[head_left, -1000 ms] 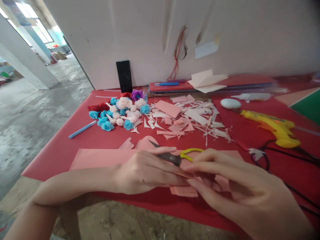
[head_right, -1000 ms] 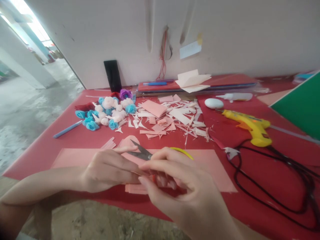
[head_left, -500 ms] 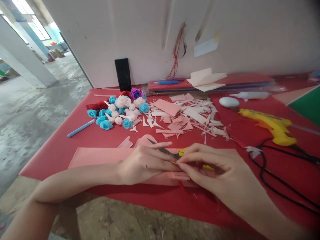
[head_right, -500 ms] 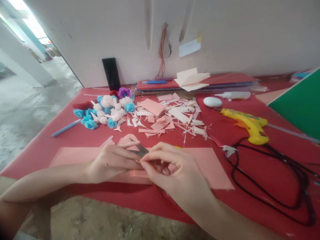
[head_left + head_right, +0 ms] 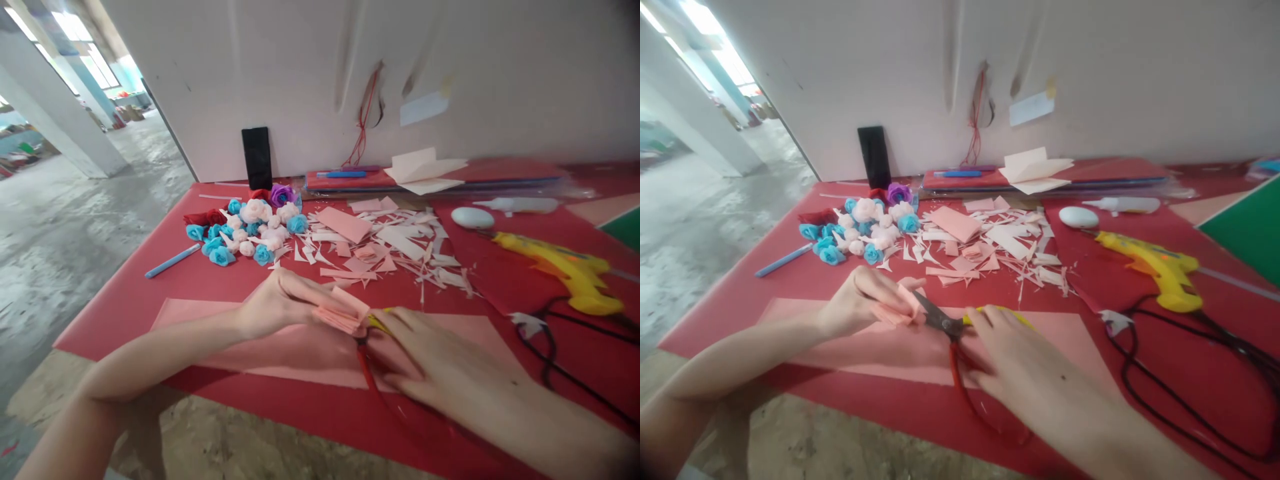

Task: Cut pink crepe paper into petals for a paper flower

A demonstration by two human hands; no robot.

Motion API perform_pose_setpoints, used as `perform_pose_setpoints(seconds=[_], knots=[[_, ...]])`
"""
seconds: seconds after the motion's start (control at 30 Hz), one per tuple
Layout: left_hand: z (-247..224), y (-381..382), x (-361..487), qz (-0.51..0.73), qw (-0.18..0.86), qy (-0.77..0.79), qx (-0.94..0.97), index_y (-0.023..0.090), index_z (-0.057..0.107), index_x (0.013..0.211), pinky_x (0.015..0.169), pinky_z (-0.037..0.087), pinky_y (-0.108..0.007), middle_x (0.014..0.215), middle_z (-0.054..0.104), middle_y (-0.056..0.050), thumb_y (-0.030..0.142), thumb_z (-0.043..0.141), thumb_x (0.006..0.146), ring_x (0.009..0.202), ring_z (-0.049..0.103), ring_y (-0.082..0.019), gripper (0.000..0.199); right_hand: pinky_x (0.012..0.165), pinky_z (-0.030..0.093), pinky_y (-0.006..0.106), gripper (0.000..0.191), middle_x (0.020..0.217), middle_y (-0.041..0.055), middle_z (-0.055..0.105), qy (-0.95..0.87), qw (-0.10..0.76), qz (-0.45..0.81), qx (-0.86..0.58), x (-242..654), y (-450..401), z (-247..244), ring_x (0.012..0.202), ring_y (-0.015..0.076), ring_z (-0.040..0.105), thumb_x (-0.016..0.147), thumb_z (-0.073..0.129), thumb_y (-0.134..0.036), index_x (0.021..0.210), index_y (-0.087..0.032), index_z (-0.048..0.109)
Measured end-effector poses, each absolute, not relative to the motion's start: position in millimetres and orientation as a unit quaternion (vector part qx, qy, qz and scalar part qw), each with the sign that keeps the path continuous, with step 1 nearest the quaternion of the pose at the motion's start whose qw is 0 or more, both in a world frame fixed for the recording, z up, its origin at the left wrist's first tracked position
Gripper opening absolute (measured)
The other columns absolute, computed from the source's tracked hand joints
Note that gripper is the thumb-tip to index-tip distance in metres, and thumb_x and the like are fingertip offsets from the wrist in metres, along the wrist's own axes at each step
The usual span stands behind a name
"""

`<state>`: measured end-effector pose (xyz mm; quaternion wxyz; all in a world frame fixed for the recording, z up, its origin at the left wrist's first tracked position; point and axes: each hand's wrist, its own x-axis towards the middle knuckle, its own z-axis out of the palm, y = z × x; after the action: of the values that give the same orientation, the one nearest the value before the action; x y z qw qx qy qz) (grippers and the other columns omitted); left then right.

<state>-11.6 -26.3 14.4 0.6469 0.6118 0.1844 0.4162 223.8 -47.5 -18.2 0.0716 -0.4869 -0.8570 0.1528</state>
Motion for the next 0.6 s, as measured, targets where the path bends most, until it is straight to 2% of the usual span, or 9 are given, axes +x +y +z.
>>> perform_pose_setpoints(seconds=[0.07,0.13,0.27,0.37,0.47,0.53,0.6], knots=[[14,-25,-11,0.407,0.695,0.206,0.555,0.022,0.074,0.077,0.095,0.05,-0.04,0.082,0.075,0.0,0.012,0.07,0.071,0.078,0.07,-0.017,0.012,0.071,0.053,0.041,0.028,0.091,0.0096,0.064,-0.869,0.042,0.137,-0.473,221,-50,-22,0.083,0.0275,0.063,0.067,0.059,-0.015,0.095,-0.018,0.062],[13,-23,-10,0.391,0.742,0.218,0.499,0.017,0.074,0.073,0.085,0.055,-0.04,0.078,0.074,-0.003,0.018,0.074,0.067,0.077,0.07,-0.021,0.006,0.07,0.053,0.043,0.029,0.088,0.0107,0.063,-0.87,0.026,0.13,-0.475,215,-52,-21,0.081,0.0275,0.063,0.068,0.055,-0.013,0.096,-0.017,0.062],[9,-16,-13,0.398,0.766,0.207,0.46,0.013,0.072,0.067,0.075,0.059,-0.036,0.075,0.073,-0.005,0.029,0.078,0.062,0.074,0.07,-0.021,0.018,0.062,0.052,0.04,0.038,0.079,0.0089,0.057,-0.86,0.0,0.115,-0.498,208,-53,-21,0.071,0.0251,0.06,0.061,0.053,-0.009,0.097,-0.016,0.062],[9,-7,-19,0.419,0.752,0.191,0.471,0.014,0.072,0.066,0.075,0.058,-0.035,0.075,0.072,-0.004,0.031,0.078,0.06,0.073,0.069,-0.019,0.019,0.056,0.052,0.038,0.045,0.077,0.0078,0.055,-0.858,0.029,0.064,-0.508,211,-56,-30,0.068,0.0247,0.061,0.053,0.05,-0.007,0.094,-0.017,0.063],[13,3,-27,0.448,0.743,0.172,0.466,0.016,0.072,0.066,0.08,0.056,-0.035,0.071,0.07,-0.001,0.028,0.079,0.058,0.08,0.068,-0.019,0.016,0.055,0.054,0.038,0.057,0.087,0.0095,0.057,-0.856,0.096,-0.004,-0.508,218,-58,-40,0.075,0.0277,0.063,0.047,0.051,-0.009,0.102,-0.019,0.059],[18,9,-32,0.471,0.731,0.178,0.46,0.017,0.071,0.066,0.084,0.054,-0.033,0.07,0.069,0.0,0.023,0.078,0.058,0.083,0.068,-0.018,0.012,0.055,0.055,0.036,0.056,0.089,0.008,0.056,-0.86,0.109,0.015,-0.498,222,-58,-41,0.076,0.0258,0.064,0.052,0.054,-0.014,0.108,-0.022,0.055],[23,15,-36,0.503,0.713,0.189,0.451,0.017,0.071,0.062,0.086,0.053,-0.032,0.066,0.067,0.002,0.018,0.078,0.057,0.08,0.068,-0.017,0.009,0.055,0.054,0.03,0.049,0.086,0.0045,0.056,-0.859,0.099,0.087,-0.495,222,-55,-36,0.071,0.0205,0.065,0.059,0.057,-0.017,0.107,-0.025,0.051]])
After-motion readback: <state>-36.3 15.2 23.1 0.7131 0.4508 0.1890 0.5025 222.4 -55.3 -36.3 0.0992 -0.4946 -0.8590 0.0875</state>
